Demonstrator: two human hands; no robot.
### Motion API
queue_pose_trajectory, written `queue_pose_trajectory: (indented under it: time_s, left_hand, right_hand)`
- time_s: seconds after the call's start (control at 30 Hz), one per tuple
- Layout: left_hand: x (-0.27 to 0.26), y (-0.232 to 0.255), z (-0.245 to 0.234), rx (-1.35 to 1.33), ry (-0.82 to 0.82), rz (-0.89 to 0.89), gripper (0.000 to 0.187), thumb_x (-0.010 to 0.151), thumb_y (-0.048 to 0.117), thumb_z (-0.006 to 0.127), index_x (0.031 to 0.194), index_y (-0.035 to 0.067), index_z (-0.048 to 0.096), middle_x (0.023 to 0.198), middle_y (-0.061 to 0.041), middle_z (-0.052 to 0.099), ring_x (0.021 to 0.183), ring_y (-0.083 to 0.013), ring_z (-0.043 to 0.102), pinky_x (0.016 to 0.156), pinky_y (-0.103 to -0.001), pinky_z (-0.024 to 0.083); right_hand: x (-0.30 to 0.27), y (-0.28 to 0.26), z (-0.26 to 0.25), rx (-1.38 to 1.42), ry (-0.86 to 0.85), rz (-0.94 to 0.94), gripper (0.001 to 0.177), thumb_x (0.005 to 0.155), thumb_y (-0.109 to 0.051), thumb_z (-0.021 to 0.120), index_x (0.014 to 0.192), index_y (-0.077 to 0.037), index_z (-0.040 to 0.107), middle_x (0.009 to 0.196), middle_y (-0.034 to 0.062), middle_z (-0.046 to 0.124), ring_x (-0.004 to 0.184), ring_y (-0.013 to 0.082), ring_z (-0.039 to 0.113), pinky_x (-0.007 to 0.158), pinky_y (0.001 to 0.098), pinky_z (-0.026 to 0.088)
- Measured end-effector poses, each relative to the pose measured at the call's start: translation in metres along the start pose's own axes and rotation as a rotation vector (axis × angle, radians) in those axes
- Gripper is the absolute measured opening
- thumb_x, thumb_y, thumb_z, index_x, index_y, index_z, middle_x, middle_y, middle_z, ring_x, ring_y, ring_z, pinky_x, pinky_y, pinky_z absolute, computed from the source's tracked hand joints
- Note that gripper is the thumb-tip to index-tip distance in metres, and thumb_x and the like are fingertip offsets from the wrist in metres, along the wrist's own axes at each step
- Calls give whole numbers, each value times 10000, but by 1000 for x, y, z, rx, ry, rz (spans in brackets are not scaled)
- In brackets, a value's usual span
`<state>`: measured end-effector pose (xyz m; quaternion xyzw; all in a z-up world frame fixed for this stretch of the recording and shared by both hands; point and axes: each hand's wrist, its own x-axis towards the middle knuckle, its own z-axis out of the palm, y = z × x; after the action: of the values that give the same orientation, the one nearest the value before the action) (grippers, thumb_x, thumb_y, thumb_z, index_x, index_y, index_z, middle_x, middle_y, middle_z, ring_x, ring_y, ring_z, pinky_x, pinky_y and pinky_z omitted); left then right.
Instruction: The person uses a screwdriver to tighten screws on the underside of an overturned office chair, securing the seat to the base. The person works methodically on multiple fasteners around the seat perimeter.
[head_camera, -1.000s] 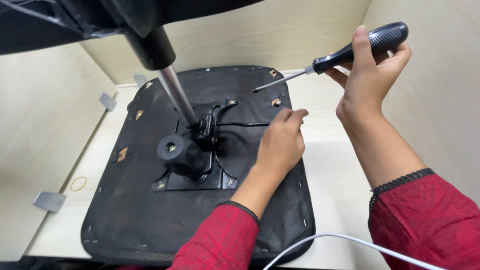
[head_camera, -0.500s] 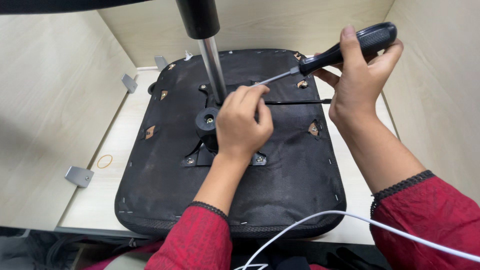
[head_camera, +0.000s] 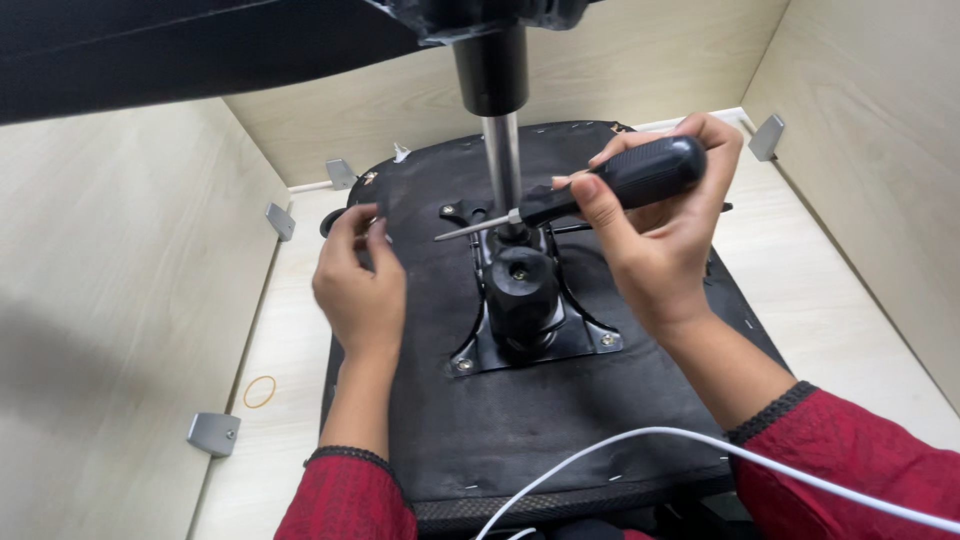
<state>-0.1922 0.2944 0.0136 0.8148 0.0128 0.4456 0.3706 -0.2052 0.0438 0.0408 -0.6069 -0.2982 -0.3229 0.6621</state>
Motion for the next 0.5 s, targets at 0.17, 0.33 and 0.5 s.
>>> queue_pose_trajectory:
  time_s: [0.17,0.33,0.5]
  left_hand:
    - [2,-72,-39,0,-106,-223,156,931,100,673,1064,55,740,916,-80,777,838,-194,756,751,-331,572]
    - [-12,-113,-50,19,-320,-340,180,911,83,656,1062,55,749,936,-110,784,852,-213,766,800,-327,580]
    - [-19,-130,-54,4,-385,-382,205,920,71,614,1081,53,740,952,-118,783,880,-228,774,812,-336,599]
  right_hand:
    - [-8,-2,55,-24,-76,-11,549,1050,37,732,1256,-120,248,1147,126,581,1052,183,714,996,321,643]
    - [-8,2,93,-104,-102,28,564,1020,17,730,1284,-130,255,1122,116,604,1012,171,729,884,274,655]
    - [-6,9,118,-240,-110,27,569,1005,-17,752,1278,-127,266,1083,94,616,941,145,700,807,251,630]
